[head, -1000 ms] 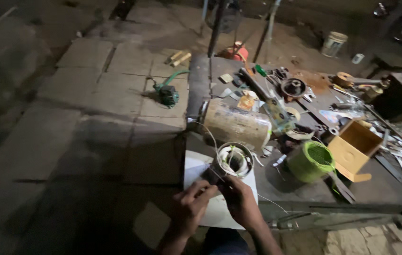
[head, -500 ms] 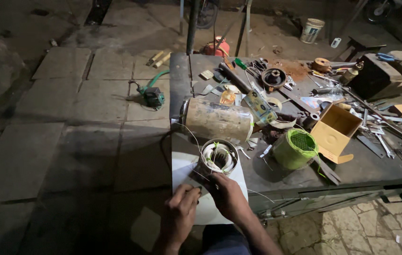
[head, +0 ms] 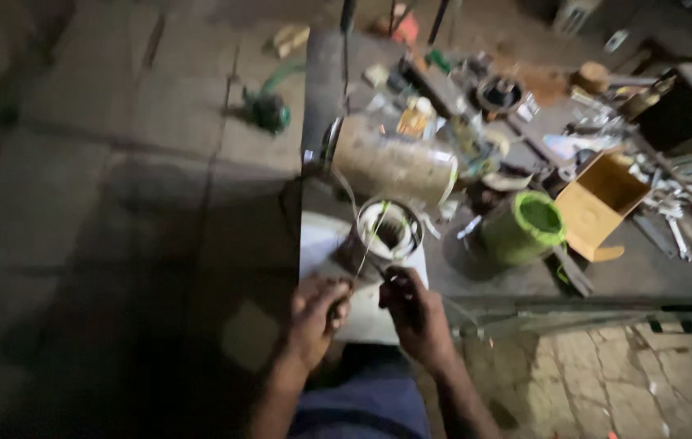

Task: The person uses a screwdriver to manipulate a white wire inside a cylindrical metal component on a workbench. They repeatedly insert and adjust the wire within the component's interior while holding it steady with the other hand.

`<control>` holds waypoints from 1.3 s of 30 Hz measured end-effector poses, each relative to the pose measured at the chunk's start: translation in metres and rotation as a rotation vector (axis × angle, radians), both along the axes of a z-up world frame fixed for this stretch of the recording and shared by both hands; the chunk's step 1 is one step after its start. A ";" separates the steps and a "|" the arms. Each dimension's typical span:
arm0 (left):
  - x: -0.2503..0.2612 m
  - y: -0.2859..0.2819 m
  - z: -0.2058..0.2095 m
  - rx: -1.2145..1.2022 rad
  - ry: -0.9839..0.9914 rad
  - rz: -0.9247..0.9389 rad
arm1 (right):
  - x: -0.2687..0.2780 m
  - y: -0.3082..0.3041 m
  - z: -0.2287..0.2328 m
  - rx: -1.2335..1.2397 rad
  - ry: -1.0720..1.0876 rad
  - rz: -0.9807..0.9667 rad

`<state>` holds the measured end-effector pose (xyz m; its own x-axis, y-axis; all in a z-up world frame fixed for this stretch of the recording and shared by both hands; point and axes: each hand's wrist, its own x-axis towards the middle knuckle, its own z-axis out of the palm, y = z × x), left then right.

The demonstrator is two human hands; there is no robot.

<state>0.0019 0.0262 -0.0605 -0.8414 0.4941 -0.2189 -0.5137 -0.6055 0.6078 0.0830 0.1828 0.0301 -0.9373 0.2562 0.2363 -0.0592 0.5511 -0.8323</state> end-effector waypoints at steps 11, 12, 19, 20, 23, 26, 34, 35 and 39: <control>-0.001 -0.005 0.011 0.171 -0.170 -0.119 | 0.023 -0.018 0.016 0.248 -0.052 -0.085; -0.003 -0.005 0.011 0.158 -0.162 -0.111 | 0.022 -0.019 0.017 0.279 -0.012 -0.056; -0.004 -0.010 0.009 0.083 -0.120 -0.091 | 0.015 -0.021 0.013 0.328 -0.010 -0.039; -0.005 -0.011 0.009 0.080 -0.118 -0.088 | 0.013 -0.021 0.013 0.310 -0.022 -0.049; -0.007 -0.010 0.007 0.071 -0.135 -0.071 | 0.012 -0.019 0.012 0.217 -0.132 0.017; -0.007 -0.008 0.004 0.065 -0.139 -0.079 | 0.012 -0.018 0.013 0.253 -0.068 -0.019; -0.007 -0.007 -0.004 0.078 -0.095 -0.053 | 0.006 -0.016 0.015 0.324 -0.134 -0.049; -0.007 -0.006 -0.005 0.082 -0.107 -0.058 | 0.007 -0.016 0.016 0.323 -0.131 -0.083; -0.010 -0.006 -0.004 0.055 -0.172 -0.051 | 0.005 -0.016 0.019 0.318 -0.168 0.024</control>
<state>-0.0080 0.0201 -0.0649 -0.7676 0.5500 -0.3292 -0.6380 -0.6059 0.4753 0.0881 0.1668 0.0488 -0.9746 0.1724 0.1430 0.0480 0.7843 -0.6186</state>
